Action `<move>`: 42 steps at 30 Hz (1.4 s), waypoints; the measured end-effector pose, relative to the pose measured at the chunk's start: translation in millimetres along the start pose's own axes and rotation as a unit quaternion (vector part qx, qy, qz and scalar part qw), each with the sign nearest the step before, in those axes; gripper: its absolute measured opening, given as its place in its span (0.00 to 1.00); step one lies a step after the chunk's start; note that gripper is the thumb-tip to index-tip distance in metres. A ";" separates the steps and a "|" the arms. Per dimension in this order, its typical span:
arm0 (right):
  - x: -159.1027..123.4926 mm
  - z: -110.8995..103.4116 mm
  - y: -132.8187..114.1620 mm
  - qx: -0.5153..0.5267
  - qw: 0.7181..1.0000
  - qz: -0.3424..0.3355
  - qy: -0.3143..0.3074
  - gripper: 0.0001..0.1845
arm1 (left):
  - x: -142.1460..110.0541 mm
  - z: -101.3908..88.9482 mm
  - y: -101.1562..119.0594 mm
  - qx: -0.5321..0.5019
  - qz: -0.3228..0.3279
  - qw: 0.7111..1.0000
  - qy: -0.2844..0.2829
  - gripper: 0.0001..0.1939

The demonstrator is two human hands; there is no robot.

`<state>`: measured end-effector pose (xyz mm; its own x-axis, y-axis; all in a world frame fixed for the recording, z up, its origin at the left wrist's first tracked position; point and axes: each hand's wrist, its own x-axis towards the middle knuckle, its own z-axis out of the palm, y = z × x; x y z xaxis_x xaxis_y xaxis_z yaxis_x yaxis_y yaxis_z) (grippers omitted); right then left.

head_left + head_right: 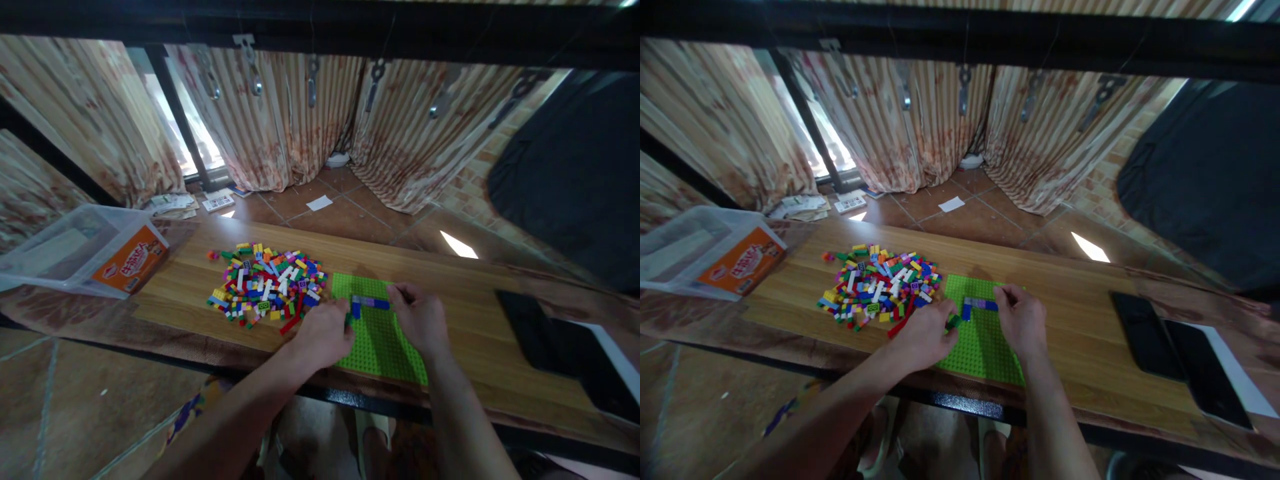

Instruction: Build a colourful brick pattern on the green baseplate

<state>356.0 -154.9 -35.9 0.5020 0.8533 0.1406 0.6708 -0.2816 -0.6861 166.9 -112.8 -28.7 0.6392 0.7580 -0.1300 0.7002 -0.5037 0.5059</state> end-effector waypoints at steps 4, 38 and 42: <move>0.9 -0.2 -0.1 0.003 1.000 -0.005 -0.001 0.20 | -1.1 22.0 13.4 -0.008 -0.016 1.000 -0.013 0.15; -14.3 10.4 5.5 -0.054 0.954 -0.007 -0.296 0.18 | 19.9 20.9 1.2 -0.168 -0.064 0.984 0.011 0.21; -15.4 16.6 3.8 -0.066 0.963 -0.005 -0.262 0.16 | 23.1 23.8 -0.8 -0.176 -0.066 0.982 0.016 0.21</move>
<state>341.7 -161.8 -52.6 0.1739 0.9506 -0.2573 0.7545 -0.2965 -0.5855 188.7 -104.7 -52.4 0.5355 0.8229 -0.1899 0.6189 -0.2295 0.7512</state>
